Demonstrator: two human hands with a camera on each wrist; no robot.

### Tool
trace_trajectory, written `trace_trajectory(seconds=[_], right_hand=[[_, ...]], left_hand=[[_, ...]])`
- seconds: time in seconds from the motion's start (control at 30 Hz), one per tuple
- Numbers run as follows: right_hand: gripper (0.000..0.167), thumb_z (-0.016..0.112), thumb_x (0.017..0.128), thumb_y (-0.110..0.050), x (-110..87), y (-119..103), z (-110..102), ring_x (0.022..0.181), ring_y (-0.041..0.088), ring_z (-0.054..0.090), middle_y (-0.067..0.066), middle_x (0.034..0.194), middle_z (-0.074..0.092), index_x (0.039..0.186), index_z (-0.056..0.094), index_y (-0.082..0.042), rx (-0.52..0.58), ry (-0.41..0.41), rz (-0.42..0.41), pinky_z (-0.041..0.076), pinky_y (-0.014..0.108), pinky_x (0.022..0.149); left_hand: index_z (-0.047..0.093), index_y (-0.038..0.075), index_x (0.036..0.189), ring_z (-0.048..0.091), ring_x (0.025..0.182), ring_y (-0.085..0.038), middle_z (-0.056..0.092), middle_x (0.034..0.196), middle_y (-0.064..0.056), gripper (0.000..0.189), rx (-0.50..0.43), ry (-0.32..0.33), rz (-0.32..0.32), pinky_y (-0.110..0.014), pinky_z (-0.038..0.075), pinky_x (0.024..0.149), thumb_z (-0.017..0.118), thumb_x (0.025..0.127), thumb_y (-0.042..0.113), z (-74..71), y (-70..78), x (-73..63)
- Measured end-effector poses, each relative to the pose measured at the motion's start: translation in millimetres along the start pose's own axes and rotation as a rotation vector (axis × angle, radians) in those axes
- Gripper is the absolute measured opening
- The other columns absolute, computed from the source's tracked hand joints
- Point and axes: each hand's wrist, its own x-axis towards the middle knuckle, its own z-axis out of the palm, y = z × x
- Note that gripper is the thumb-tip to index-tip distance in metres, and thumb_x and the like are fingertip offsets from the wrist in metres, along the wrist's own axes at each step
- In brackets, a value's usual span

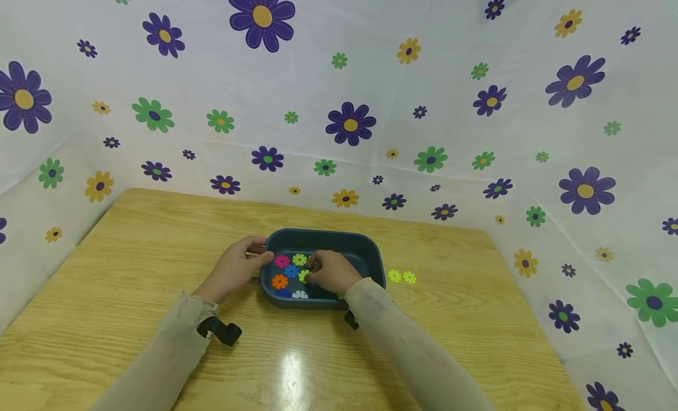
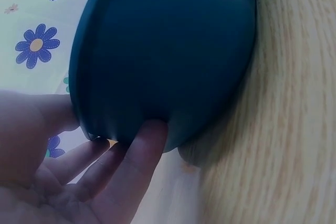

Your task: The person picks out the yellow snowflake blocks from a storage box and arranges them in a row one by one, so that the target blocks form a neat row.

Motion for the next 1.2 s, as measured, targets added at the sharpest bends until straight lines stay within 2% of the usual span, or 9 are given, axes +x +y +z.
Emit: trace_trajectory(seconds=[0.4,0.73,1.2], right_hand=[[0.023,0.079,0.093,-0.021,2.3,-5.9,3.6,0.087,0.018,0.064,0.004,0.101,0.069,0.111,0.069,-0.011,-0.088,0.018,0.029,0.057,0.038,0.080],[0.018,0.079,0.093,-0.021,5.5,-4.1,5.6,0.082,0.015,0.061,0.001,0.097,0.068,0.106,0.069,-0.012,-0.095,0.019,0.023,0.056,0.036,0.078],[0.026,0.085,0.087,-0.025,6.1,-4.3,5.3,0.082,0.017,0.058,0.000,0.092,0.064,0.097,0.065,-0.012,-0.087,0.000,0.074,0.053,0.035,0.075]], left_hand=[[0.047,0.000,0.149,0.063,0.117,-0.035,0.055,0.135,-0.023,0.053,0.001,0.003,-0.006,-0.038,0.065,0.077,0.064,0.105,0.025,0.3,1.1,-0.7],[0.047,0.000,0.148,0.063,0.116,-0.035,0.055,0.135,-0.023,0.051,0.015,0.010,-0.004,-0.037,0.065,0.076,0.063,0.106,0.024,0.6,1.9,-1.3],[0.047,0.000,0.149,0.062,0.117,-0.035,0.055,0.137,-0.024,0.052,0.018,0.008,-0.005,-0.037,0.065,0.077,0.062,0.106,0.025,0.7,1.0,-2.2]])
